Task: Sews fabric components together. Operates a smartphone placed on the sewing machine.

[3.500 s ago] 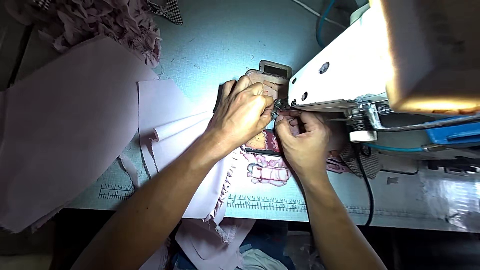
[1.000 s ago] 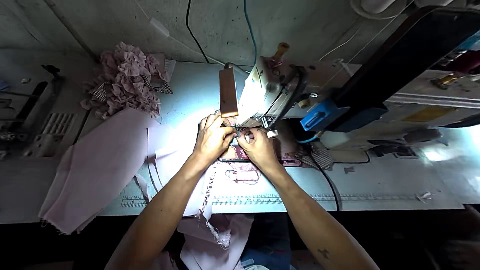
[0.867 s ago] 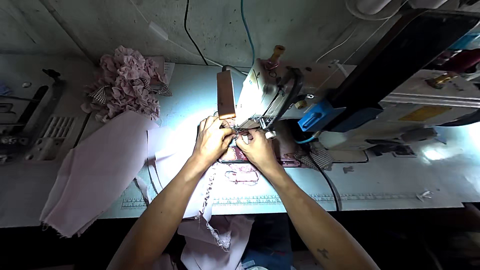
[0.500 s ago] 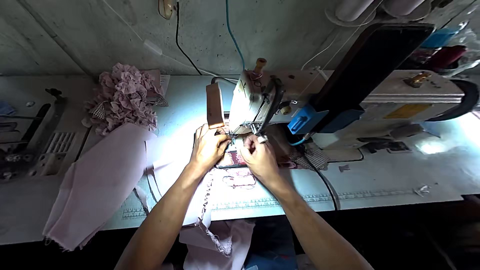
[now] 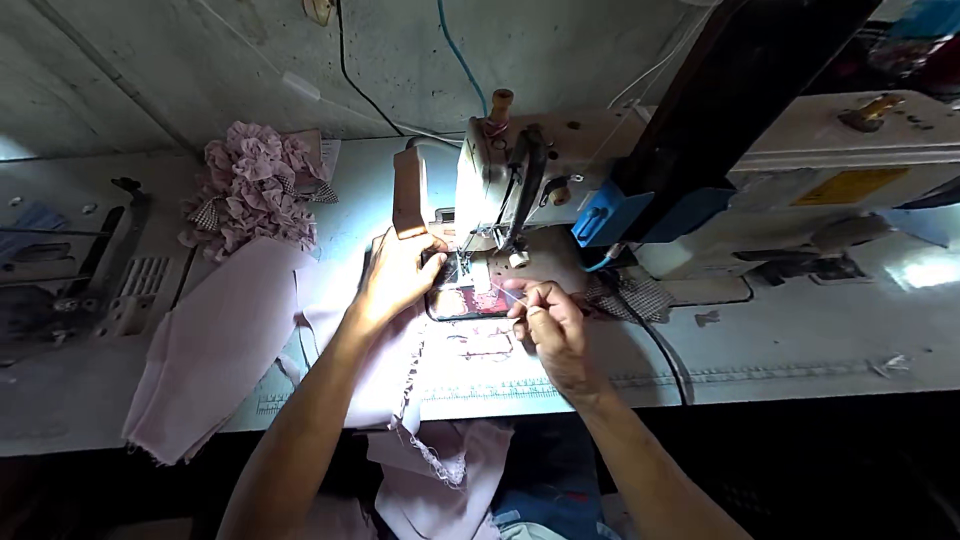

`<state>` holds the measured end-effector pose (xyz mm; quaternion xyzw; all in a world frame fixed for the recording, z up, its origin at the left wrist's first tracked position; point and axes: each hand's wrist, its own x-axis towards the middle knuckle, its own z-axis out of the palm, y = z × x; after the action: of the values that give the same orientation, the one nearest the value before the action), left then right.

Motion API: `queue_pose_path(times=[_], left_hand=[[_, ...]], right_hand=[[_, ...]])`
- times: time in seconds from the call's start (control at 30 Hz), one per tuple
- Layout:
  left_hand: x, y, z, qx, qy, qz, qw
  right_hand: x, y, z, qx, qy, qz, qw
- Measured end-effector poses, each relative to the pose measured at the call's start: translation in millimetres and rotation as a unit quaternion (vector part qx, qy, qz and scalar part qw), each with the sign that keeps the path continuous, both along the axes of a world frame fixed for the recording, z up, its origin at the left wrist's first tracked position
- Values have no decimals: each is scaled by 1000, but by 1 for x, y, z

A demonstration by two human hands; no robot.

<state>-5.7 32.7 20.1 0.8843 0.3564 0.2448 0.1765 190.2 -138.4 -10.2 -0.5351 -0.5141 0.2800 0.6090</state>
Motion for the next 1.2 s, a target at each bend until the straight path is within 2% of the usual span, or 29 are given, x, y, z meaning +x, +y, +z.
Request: queue_pose_path(times=[0.03,0.07,0.13,0.23,0.33,0.37,0.43,0.53,0.6,0.7,0.87,1.03,1.2], left_hand=[[-7,1,7,2,35,-13,999],[-16,0,11,1,66,-28,997],[-39,-9,14,-6,100,-50,994],[-71,-22,5,-25,142,-64,988],[-83,-31,0,-9,164,-39,986],[-82,-32,1,-8,171,-36,985],[-78,-29,9,-35,165,-61,984],[-69,-29,30,-100,90,-140,981],[-64,-38,44,-164,55,-154,973],[-61,-47,56,-190,49,-157,968],[-68,-43,68,-114,122,-165,972],[-63,-42,78,-149,37,-219,964],[-56,-38,81,-164,34,-233,958]], right_hand=[[1,0,0,2,24,28,999],[0,-3,1,-10,-2,34,999],[-1,-22,6,-58,-155,14,986],[-2,-63,17,-122,-374,19,919],[-8,-89,26,-177,-449,41,875],[-13,-89,30,-178,-445,35,877],[-28,-79,38,-166,-380,20,910],[-48,-43,39,-185,-184,48,964],[-57,-19,35,-216,-76,73,971],[-63,5,29,-173,28,99,980],[-55,-1,39,-110,16,103,988],[-43,-9,52,-109,29,127,985],[-45,-6,52,-101,35,103,989]])
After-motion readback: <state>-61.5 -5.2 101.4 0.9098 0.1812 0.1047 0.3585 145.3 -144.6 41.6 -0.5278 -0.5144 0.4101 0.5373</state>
